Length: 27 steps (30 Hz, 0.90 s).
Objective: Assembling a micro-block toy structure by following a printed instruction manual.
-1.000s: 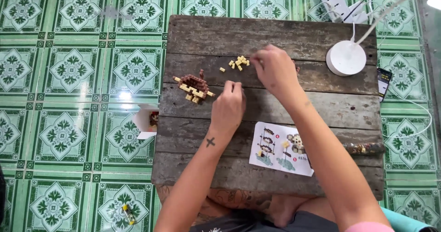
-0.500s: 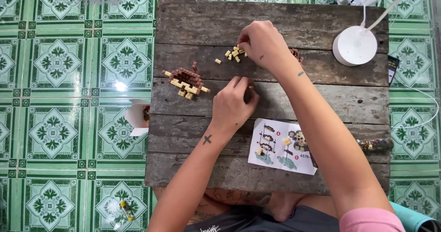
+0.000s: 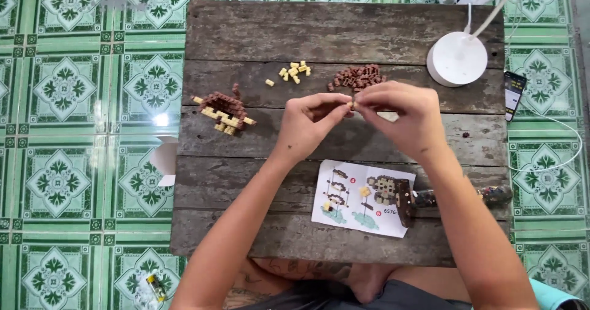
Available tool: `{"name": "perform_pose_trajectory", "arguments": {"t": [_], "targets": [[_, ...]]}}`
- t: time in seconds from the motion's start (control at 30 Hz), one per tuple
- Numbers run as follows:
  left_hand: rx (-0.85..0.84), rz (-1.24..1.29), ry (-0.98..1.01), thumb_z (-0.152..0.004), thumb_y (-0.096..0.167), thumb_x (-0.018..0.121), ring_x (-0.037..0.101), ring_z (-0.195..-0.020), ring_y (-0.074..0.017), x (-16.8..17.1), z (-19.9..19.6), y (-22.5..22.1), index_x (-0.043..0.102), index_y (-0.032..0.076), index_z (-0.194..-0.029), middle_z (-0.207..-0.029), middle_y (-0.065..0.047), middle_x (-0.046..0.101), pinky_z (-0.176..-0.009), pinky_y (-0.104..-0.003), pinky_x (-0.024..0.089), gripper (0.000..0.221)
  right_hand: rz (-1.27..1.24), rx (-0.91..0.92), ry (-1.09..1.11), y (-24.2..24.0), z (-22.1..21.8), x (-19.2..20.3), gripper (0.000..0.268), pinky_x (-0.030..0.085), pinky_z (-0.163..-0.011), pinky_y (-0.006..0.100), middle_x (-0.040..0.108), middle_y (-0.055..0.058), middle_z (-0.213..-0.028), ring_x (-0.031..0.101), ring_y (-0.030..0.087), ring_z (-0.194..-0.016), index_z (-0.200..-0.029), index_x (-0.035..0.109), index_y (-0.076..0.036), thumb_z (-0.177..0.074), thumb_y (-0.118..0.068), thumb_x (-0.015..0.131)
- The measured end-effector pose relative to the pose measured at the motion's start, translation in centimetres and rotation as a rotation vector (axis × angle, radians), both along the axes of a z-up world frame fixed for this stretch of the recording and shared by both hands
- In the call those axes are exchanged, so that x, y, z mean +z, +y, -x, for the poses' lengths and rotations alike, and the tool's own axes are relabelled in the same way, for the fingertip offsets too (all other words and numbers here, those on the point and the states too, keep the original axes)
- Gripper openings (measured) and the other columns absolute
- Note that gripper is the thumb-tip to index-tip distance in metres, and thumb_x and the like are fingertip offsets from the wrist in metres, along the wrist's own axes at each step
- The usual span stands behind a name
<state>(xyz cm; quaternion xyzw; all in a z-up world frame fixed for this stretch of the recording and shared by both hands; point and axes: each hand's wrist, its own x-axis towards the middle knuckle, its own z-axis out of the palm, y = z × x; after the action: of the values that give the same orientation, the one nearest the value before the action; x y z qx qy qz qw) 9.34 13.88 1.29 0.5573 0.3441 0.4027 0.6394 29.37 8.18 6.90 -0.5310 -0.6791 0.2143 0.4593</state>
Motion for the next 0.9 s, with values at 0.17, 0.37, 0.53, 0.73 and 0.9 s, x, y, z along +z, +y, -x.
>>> {"name": "perform_pose_trajectory", "arguments": {"t": [0.17, 0.37, 0.53, 0.73, 0.9], "targets": [[-0.066, -0.003, 0.021, -0.101, 0.006, 0.085, 0.085, -0.101, -0.0160, -0.6, -0.6, -0.2, 0.088, 0.011, -0.121, -0.109, -0.014, 0.089, -0.084, -0.030, 0.073, 0.021, -0.013, -0.083, 0.049, -1.8, 0.1, -1.0, 0.019, 0.072, -0.074, 0.034, 0.087, 0.012, -0.102, 0.084, 0.025, -0.085, -0.108, 0.087, -0.004, -0.097, 0.012, 0.088], [-0.080, -0.018, 0.037, -0.099, 0.007, 0.087, 0.085, -0.099, -0.0159, -0.1, -0.4, -0.6, 0.089, 0.009, -0.118, -0.106, -0.014, 0.089, -0.080, -0.031, 0.073, 0.019, -0.041, -0.068, 0.015, -2.4, 0.2, -1.6, 0.018, 0.072, -0.070, 0.034, 0.088, 0.014, -0.102, 0.084, 0.026, -0.083, -0.105, 0.087, -0.002, -0.097, 0.014, 0.086], [-0.075, -0.025, 0.013, -0.099, 0.007, 0.088, 0.085, -0.097, -0.0163, -0.3, -0.1, -0.3, 0.088, 0.008, -0.118, -0.105, -0.014, 0.089, -0.082, -0.030, 0.073, 0.019, 0.009, -0.026, 0.114, -2.1, 0.1, -1.7, 0.016, 0.072, -0.074, 0.036, 0.086, 0.019, -0.101, 0.084, 0.026, -0.085, -0.105, 0.086, 0.004, -0.097, 0.018, 0.084], [-0.094, -0.075, 0.006, -0.100, 0.007, 0.087, 0.086, -0.099, -0.0183, -0.6, -0.1, -0.4, 0.088, 0.008, -0.118, -0.105, -0.013, 0.089, -0.083, -0.030, 0.074, 0.018, 0.061, -0.024, 0.154, -2.3, -0.1, -1.8, 0.014, 0.072, -0.076, 0.035, 0.084, 0.024, -0.103, 0.082, 0.024, -0.088, -0.108, 0.083, 0.009, -0.099, 0.020, 0.081], [-0.095, -0.110, -0.007, -0.100, 0.005, 0.087, 0.087, -0.099, -0.0195, -0.5, 0.0, -0.4, 0.087, 0.007, -0.117, -0.105, -0.014, 0.089, -0.086, -0.031, 0.074, 0.018, 0.093, -0.020, 0.145, -2.4, -0.3, -1.9, 0.016, 0.071, -0.078, 0.034, 0.085, 0.023, -0.104, 0.080, 0.021, -0.090, -0.108, 0.084, 0.007, -0.099, 0.020, 0.081]]}}
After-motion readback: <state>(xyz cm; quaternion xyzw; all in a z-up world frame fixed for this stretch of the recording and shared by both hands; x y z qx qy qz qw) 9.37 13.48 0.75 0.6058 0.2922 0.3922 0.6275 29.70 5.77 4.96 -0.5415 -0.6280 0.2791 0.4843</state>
